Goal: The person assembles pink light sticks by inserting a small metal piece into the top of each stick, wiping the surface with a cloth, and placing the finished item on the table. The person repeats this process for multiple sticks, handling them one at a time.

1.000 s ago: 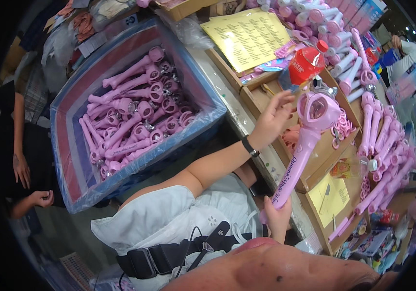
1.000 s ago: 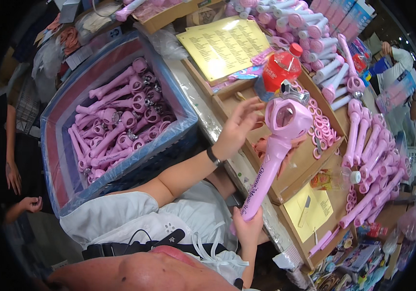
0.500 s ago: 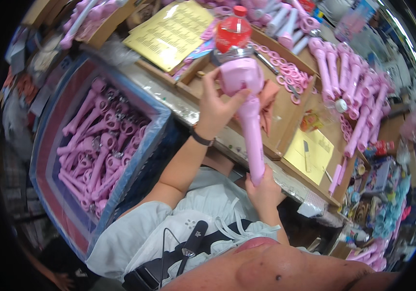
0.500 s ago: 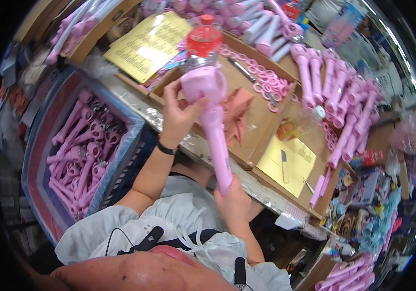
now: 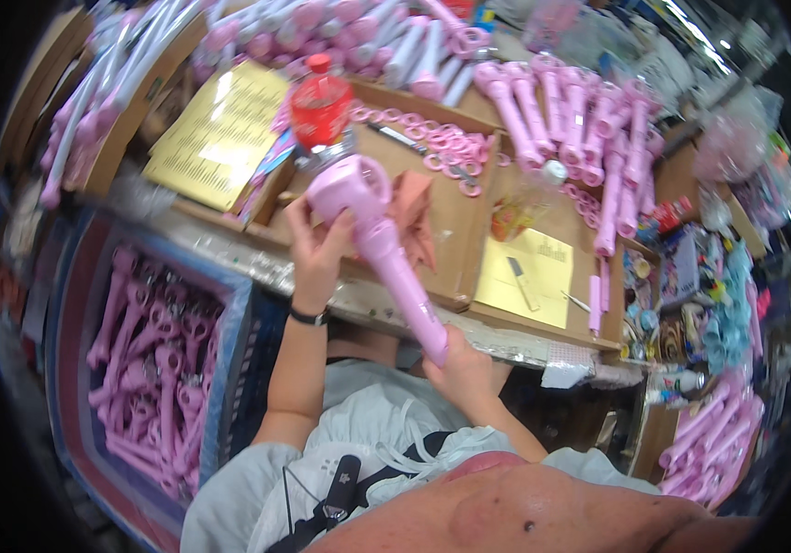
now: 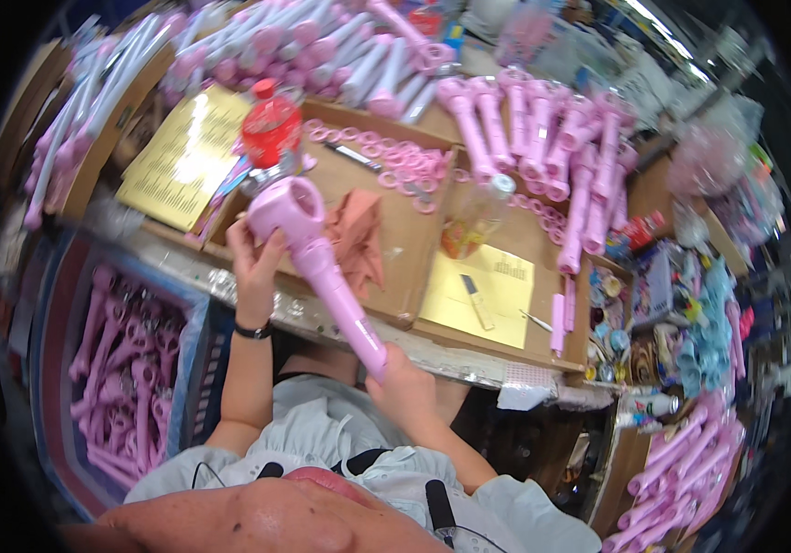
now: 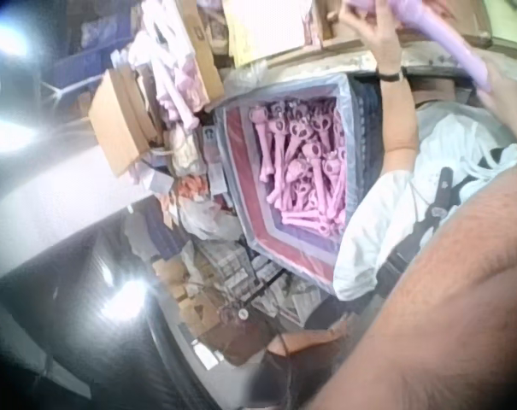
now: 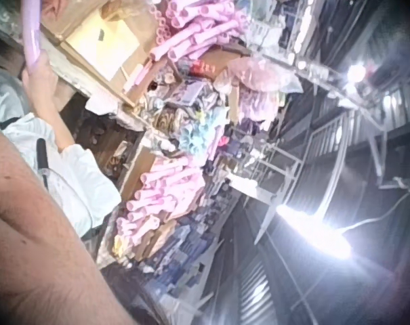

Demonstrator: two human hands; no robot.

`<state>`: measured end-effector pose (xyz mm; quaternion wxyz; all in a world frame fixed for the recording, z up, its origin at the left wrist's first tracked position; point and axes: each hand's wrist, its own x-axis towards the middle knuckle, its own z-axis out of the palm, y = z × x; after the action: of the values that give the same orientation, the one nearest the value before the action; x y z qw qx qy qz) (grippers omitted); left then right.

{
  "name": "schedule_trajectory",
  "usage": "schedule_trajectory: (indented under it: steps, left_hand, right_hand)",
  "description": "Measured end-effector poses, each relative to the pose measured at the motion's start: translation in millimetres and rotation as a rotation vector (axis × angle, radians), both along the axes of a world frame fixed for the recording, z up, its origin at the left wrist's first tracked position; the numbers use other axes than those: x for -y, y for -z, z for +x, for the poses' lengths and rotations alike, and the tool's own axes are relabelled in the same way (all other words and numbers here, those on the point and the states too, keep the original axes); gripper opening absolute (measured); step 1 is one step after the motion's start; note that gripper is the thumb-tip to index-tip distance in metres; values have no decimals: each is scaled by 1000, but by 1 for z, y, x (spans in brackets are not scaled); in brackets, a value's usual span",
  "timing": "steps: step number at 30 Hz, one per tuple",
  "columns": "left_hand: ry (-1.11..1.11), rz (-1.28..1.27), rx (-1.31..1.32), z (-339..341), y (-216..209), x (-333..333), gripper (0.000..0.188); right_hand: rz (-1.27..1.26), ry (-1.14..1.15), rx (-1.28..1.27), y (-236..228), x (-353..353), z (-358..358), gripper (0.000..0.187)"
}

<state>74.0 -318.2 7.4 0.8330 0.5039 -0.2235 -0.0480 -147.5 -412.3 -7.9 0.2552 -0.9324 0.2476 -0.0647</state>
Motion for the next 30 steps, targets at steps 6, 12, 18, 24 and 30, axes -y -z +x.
schedule_trajectory:
  steps: [6,12,18,24,30]
  left_hand:
    - [-68,62,279,5,-1,0,74]
    - [-104,325,158,2,2,-11,39]
    - [-134,449,156,-15,23,-52,28]
    - [-444,895,204,-45,20,-152,15]
    - [-739,978,-82,-90,27,-255,13]
  right_hand:
    - [419,10,101,-46,37,-17,50]
    - [625,104,476,-131,195,20,53]
    - [-103,402,312,-127,332,155,56]
    - [-119,338,178,-62,378,242,48]
    - [-629,63,58,-3,436,280,24]
